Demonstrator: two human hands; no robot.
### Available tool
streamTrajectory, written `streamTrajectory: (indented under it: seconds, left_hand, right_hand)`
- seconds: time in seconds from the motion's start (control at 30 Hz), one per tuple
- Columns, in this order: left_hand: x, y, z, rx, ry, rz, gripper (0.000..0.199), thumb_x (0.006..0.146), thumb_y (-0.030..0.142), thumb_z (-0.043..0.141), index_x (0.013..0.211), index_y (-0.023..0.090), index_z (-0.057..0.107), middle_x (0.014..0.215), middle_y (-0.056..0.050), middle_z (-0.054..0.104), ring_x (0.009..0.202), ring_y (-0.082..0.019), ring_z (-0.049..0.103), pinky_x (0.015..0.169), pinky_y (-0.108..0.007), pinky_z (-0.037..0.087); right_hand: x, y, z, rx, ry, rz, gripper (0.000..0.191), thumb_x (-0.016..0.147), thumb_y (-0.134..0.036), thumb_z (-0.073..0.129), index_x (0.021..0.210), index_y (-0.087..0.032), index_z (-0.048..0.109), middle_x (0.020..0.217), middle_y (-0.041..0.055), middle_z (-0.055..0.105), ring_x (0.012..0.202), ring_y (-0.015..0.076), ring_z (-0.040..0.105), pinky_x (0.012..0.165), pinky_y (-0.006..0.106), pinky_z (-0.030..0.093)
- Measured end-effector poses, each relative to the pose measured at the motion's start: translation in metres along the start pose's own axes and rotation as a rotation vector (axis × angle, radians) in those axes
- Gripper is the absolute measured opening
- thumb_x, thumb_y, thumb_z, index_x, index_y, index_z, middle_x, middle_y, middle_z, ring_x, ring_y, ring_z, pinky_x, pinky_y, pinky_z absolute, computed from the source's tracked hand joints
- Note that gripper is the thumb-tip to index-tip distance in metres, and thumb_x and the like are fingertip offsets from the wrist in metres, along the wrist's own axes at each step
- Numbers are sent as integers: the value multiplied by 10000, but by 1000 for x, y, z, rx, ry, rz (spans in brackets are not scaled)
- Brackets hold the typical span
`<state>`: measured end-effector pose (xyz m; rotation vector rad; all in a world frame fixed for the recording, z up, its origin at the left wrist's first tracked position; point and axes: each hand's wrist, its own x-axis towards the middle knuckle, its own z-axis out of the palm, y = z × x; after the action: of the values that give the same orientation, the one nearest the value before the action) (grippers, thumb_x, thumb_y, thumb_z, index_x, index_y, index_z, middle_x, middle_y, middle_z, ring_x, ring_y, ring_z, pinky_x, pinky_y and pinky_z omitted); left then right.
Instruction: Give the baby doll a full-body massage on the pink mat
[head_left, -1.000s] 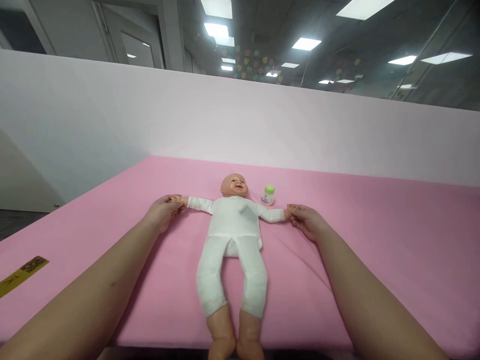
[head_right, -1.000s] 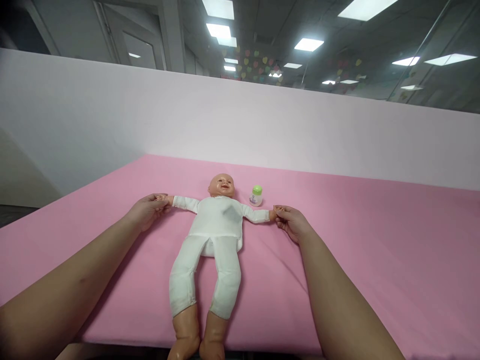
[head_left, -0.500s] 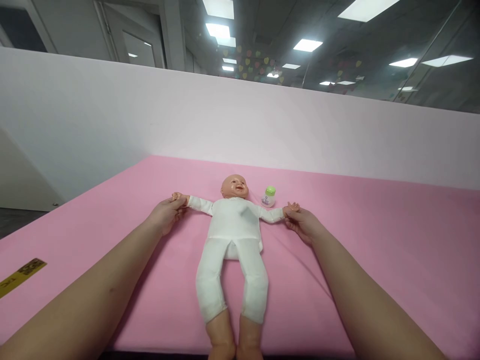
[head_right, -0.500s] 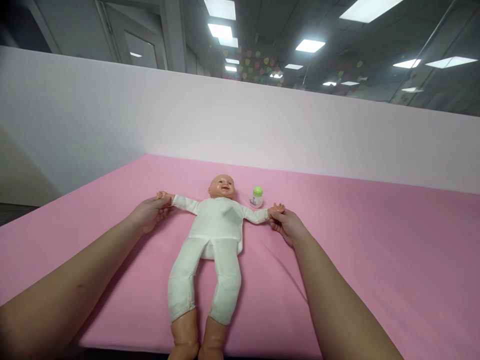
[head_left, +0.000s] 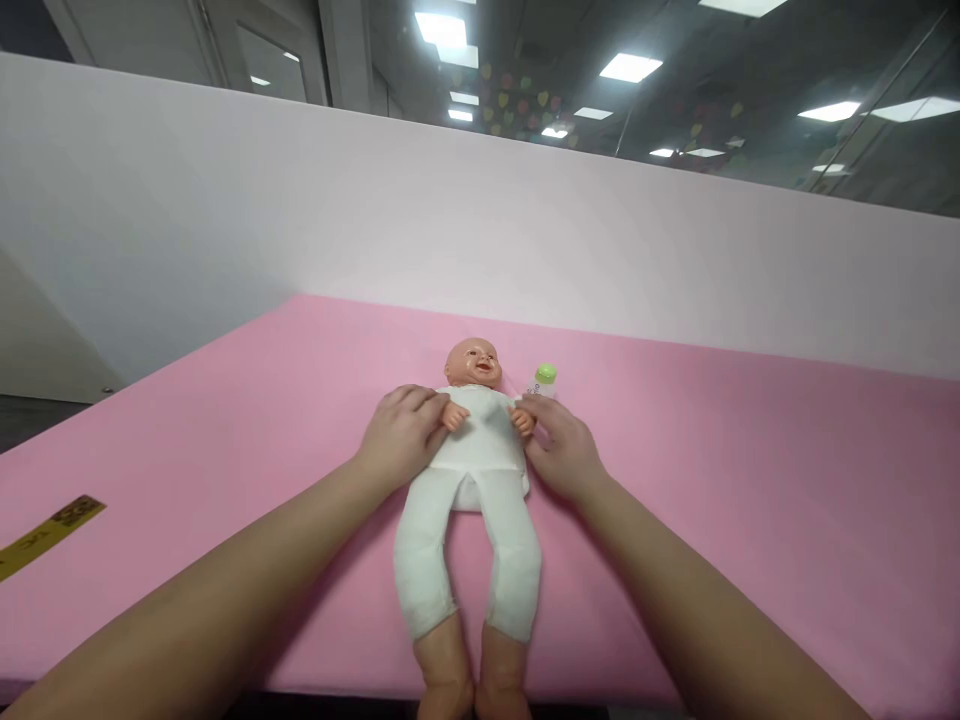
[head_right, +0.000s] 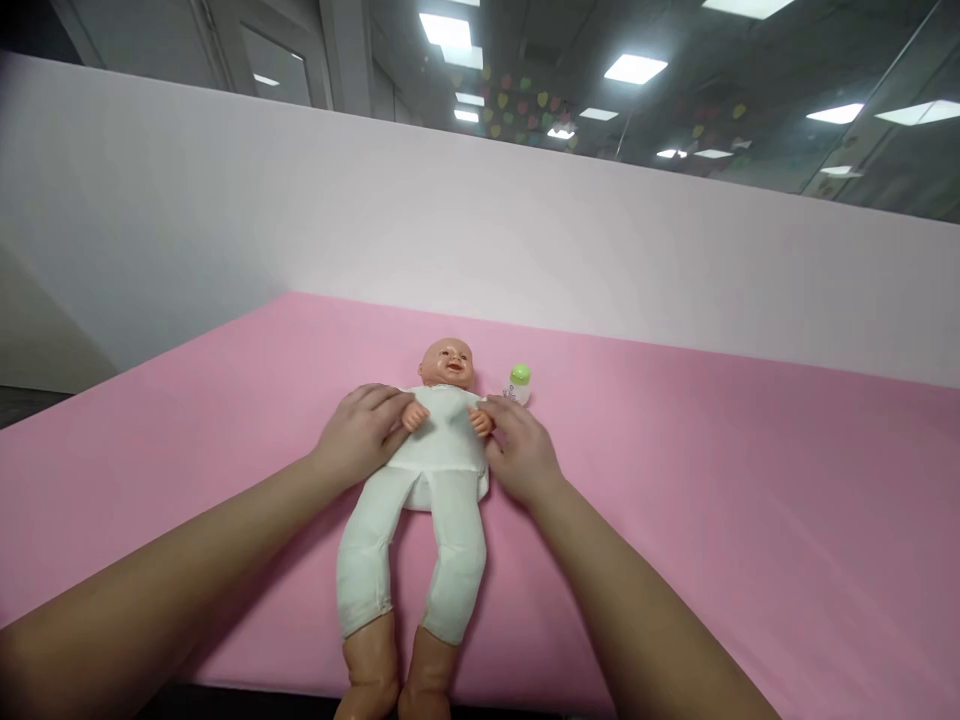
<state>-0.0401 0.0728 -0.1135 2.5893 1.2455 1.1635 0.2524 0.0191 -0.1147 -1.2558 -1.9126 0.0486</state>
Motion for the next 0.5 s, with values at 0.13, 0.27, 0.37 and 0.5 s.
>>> streamTrajectory:
  seconds: [0.13,0.27,0.37,0.5]
  left_hand:
    - [2,3,6,248,-141,156,379,1038,268,549,1383,202,692,1400,-129,691,1347,-355,568,1152,-530,437]
    - [3,0,7,245,-231,192,417,1043,230,511,1430,198,663,1471,-128,660,1411,-320,562,1196,-504,422]
    - [2,1,3,120,-209,117,423,1040,278,525,1433,196,659,1483,-127,654,1398,-307,584,1204,-478,427]
    - [-1,-12,-3,-187,-65,-196,369,1037,399,568,1367,276,678,1365,-67,723,1251,-289,676,1080,-432,530]
  right_hand:
    - [-2,-8,7,-164,-171,-224,429,964,-101,597,1336,-267,731,1495,105,627,1394,307,580,1156,515,525]
    - [-2,-10,7,-190,-189,-285,446,957,-111,633,1367,-262,722,1505,116,625,1428,332,553,1186,546,497]
    - [-2,-10,7,-77,-172,-180,403,968,-159,643,1341,-275,739,1492,98,640,1417,327,564,1203,564,472]
    - [0,6,2,329,28,192,323,978,-321,696,1294,-262,730,1389,86,705,1316,290,647,1177,529,499]
